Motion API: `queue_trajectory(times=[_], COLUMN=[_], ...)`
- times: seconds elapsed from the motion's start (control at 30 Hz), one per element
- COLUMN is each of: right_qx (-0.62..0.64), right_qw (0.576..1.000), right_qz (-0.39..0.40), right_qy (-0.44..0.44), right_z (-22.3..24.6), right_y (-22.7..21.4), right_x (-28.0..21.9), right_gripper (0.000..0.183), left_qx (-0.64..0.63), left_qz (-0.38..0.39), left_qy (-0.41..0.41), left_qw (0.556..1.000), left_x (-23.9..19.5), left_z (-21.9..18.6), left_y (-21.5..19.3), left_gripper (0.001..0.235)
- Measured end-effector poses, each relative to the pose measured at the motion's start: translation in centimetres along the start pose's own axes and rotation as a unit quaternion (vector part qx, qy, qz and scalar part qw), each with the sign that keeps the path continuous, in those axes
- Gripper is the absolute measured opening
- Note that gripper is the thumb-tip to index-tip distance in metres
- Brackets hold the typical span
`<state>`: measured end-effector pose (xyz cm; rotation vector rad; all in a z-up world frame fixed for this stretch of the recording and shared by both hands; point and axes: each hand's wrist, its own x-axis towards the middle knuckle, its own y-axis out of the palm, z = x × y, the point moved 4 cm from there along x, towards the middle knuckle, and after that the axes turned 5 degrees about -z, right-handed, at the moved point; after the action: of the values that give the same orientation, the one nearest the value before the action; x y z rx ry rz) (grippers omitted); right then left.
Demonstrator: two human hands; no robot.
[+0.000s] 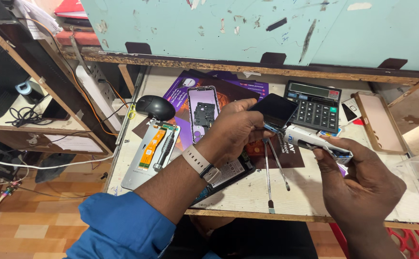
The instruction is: The person holds a smartphone and applies adhesive from a tube along the phone's edges. The person rotates the phone to reach different sides and continues applying the adhesive in a continuous line.
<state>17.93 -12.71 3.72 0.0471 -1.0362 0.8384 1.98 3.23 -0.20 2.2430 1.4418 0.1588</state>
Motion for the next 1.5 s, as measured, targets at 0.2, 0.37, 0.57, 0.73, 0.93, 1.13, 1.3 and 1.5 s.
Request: queue_trajectory(times=[0.2, 0.37, 0.57, 0.73, 0.93, 1.13, 1.3, 1.5], right_qx=[0.004, 0.020, 0.028, 0.028, 0.009, 0.426, 0.517, 0.466], right_qw=[0.999, 1.000, 1.000, 0.998, 1.000, 0.764, 0.736, 0.771], right_qz=[-0.012, -0.009, -0.010, -0.032, -0.029, -0.175, -0.024, 0.042], right_qy=[0.030, 0.011, -0.004, 0.052, 0.005, 0.452, 0.436, 0.433], right_z=[-0.2, -1.2, -1.2, -1.0, -2.2, -11.0, -14.4, -18.0], right_y=[-0.4, -0.6, -0.8, -0.7, -1.0, -1.9, -2.3, -2.0], right_x=[-0.3, -0.7, -0.7, -0.2, -0.1, 2.2, 3.1, 5.9], right_gripper=[0.024, 0.026, 0.024, 0.028, 0.024, 0.039, 0.051, 0.033], left_qx=[0.002, -0.003, 0.000, -0.006, -0.019, -0.025, -0.056, -0.030], left_qz=[-0.001, -0.002, -0.002, 0.007, 0.017, 0.065, 0.169, 0.271], left_qy=[-0.004, -0.004, 0.000, 0.004, 0.009, 0.035, 0.059, 0.085], left_qw=[1.000, 1.000, 1.000, 1.000, 1.000, 0.997, 0.982, 0.958], left_x=[-0.1, -0.1, 0.1, 0.3, 0.2, -0.4, -1.6, -2.7], left_z=[-0.1, -0.1, 0.1, 0.3, 0.2, -0.6, -1.5, -1.8], left_y=[-0.1, 0.0, -0.1, -0.1, -0.2, 0.5, 1.4, 1.4], left_gripper=[0.082, 0.082, 0.082, 0.080, 0.079, 0.075, 0.081, 0.086])
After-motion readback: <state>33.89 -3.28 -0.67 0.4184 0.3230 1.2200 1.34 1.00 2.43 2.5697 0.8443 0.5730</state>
